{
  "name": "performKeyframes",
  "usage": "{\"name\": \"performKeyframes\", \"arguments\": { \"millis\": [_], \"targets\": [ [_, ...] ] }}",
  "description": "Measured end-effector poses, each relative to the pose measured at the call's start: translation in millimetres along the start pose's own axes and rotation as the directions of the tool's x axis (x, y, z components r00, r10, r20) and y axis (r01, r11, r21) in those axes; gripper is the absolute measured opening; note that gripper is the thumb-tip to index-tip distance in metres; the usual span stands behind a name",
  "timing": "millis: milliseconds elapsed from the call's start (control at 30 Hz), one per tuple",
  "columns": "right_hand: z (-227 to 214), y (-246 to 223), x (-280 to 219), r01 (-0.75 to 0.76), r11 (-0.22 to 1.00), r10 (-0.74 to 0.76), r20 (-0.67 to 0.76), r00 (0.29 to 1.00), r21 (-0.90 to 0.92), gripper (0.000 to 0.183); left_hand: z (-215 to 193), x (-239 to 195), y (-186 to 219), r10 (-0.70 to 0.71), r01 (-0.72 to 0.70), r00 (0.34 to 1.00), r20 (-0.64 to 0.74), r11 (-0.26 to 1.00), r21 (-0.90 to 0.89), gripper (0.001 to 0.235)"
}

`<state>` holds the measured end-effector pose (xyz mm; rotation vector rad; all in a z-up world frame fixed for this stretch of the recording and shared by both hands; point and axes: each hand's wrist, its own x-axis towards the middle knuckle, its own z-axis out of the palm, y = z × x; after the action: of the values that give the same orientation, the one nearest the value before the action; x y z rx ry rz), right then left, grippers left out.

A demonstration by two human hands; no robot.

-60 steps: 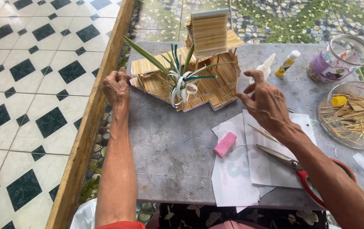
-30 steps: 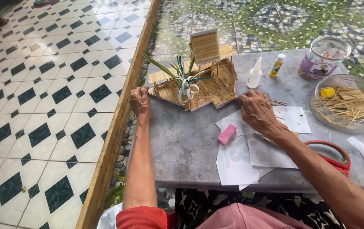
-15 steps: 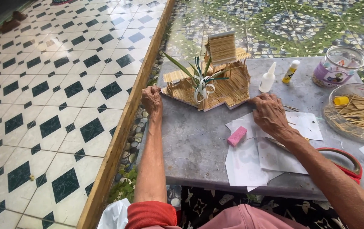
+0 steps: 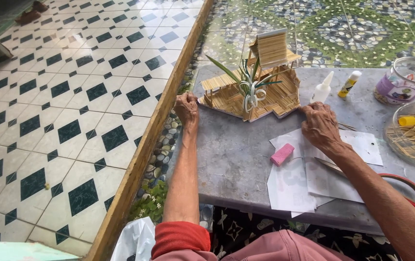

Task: The person assembles a small decorative model using wooden sticks, scissors, and glue. They cut sticks to size, apply glue, and attach pieces to a partially built structure that includes a small plant. The person also handles a pink eraser and paper on the table while working.

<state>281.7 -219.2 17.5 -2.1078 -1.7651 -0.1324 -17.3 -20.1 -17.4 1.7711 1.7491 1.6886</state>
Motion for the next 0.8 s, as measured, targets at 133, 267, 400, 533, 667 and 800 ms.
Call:
{"name": "performKeyframes", "arguments": {
  "millis": [133, 267, 400, 533, 667, 800],
  "targets": [
    [3.5, 2.3, 2.2, -0.006, 1.0, 0.006, -0.003, 1.0, -0.019, 0.042, -1.1, -0.9, -1.9, 0.057, -0.058, 0.998, 0.024, 0.998, 0.022, 0.018],
    [10.0, 6.2, 7.5, 0.013, 0.999, -0.014, -0.034, 0.999, -0.053, 0.042, -0.7, -2.3, -6.6, 0.079, -0.08, 0.996, 0.042, 0.997, 0.015, 0.017],
    [15.2, 9.0, 14.0, 0.031, 0.991, -0.039, -0.059, 0.997, -0.127, 0.039, -7.6, -7.8, -5.8, 0.118, -0.117, 0.99, 0.073, 0.993, -0.028, 0.014],
    [23.3, 15.6, 21.1, 0.033, 0.988, -0.047, -0.084, 0.995, -0.152, 0.037, -9.1, -11.9, -10.3, 0.143, -0.141, 0.985, 0.093, 0.989, -0.035, 0.013],
    [24.3, 14.3, 25.4, 0.014, 0.99, -0.025, -0.073, 0.997, -0.142, 0.036, -14.0, -14.3, -8.5, 0.156, -0.156, 0.982, 0.106, 0.988, -0.012, 0.013],
    [25.6, 11.4, 25.1, 0.006, 0.993, -0.014, -0.069, 0.998, -0.114, 0.035, -18.5, -16.4, -5.2, 0.155, -0.154, 0.982, 0.104, 0.988, -0.024, 0.015]
  ]
}}
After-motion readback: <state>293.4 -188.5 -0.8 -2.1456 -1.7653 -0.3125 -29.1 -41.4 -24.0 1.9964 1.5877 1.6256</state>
